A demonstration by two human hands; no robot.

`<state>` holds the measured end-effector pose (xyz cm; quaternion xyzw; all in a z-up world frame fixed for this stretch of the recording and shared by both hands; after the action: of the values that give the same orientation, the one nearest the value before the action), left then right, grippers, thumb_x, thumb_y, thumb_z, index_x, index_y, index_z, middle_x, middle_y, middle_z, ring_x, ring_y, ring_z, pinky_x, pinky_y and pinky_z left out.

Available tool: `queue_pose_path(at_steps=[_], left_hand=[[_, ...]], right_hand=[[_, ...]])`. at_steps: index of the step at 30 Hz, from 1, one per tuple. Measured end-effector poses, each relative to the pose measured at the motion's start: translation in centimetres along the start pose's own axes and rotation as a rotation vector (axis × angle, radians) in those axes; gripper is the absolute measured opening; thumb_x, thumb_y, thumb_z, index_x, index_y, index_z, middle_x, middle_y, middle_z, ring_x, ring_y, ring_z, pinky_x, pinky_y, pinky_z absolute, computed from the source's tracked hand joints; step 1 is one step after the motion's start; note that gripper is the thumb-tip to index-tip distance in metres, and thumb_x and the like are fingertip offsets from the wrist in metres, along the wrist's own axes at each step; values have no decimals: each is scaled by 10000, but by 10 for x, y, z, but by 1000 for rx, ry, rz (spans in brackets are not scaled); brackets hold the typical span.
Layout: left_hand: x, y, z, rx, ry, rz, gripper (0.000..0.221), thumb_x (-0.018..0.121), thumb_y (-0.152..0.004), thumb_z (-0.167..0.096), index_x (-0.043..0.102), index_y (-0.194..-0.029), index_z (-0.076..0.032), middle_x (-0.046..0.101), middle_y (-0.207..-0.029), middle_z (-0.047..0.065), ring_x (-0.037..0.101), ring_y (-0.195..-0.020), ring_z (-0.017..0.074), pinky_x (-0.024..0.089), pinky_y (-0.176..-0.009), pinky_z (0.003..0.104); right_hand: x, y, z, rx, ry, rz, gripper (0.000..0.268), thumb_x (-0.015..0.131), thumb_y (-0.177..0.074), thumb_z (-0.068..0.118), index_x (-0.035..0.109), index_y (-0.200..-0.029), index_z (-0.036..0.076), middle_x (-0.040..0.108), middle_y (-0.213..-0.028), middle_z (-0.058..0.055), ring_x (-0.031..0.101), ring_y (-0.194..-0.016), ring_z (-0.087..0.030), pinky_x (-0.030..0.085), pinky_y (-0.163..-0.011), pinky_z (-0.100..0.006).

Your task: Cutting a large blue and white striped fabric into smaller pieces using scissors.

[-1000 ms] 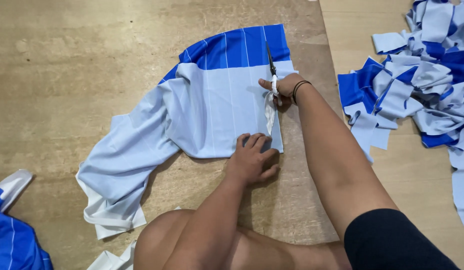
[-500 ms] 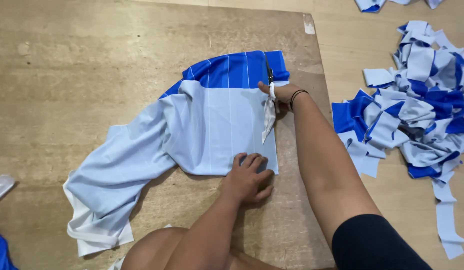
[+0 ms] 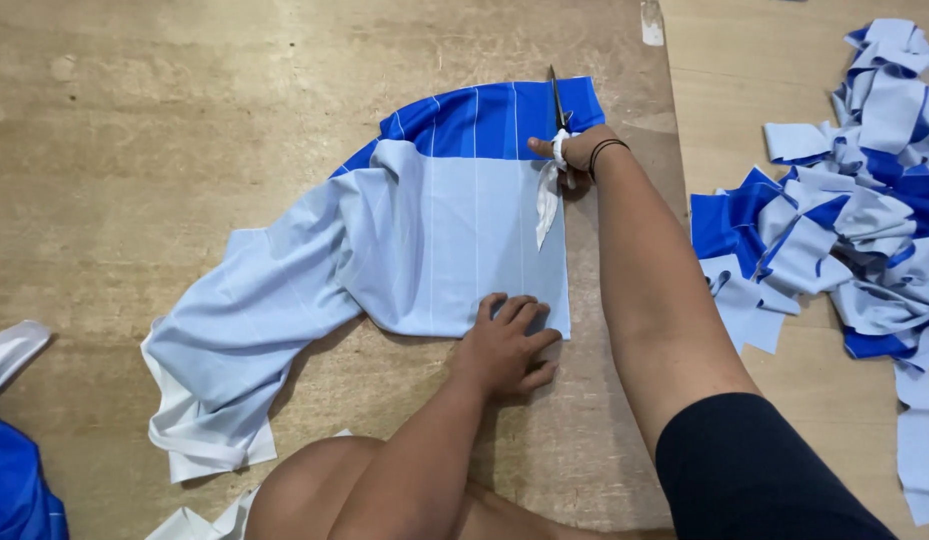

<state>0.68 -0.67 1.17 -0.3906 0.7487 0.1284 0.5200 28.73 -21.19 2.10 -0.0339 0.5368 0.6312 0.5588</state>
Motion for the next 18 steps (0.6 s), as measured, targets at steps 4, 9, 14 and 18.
queue_pose_path(at_steps=[4, 9, 14, 18], left_hand=[[7, -5, 3, 11, -15, -6, 436, 680, -836, -498, 719, -1185, -239, 577, -1391, 110, 456, -1368, 291, 271, -1145, 565], [2, 0, 4, 6, -3, -12, 421, 676, -840, -493, 720, -1176, -243, 576, -1377, 107, 467, -1360, 283, 281, -1148, 556], [4, -3, 5, 62, -41, -74, 427, 717, -814, -452, 707, -1176, -226, 580, -1355, 94, 483, -1330, 283, 313, -1110, 554], [8, 8, 5, 77, -12, -107, 429, 759, -786, -421, 702, -1169, -234, 589, -1347, 63, 493, -1294, 279, 334, -1063, 558]], right_hand=[[3, 24, -4, 11, -233, -137, 607, 902, -644, 638, 629, -656, 96, 670, -635, -102, 610, -494, -187, 474, -451, -357], [29, 89, -20, 52, -306, -236, 549, 937, -619, 572, 665, -655, 97, 720, -682, -91, 649, -531, -181, 529, -474, -372], [62, 139, -100, -66, 143, -334, 628, 939, -636, 613, 774, -803, 30, 717, -802, -201, 713, -768, -345, 551, -738, -440], [79, 213, -157, 12, 248, -248, 602, 933, -669, 531, 766, -855, -17, 732, -897, -245, 729, -868, -395, 576, -814, -479]])
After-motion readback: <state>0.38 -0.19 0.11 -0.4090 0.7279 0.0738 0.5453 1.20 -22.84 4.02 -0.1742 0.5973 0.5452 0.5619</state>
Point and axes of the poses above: each hand's wrist, its own y-axis away from the middle knuckle, its own x-axis out of the palm, z = x × y, the point moved 1 cm from there along -y, towards the middle knuckle
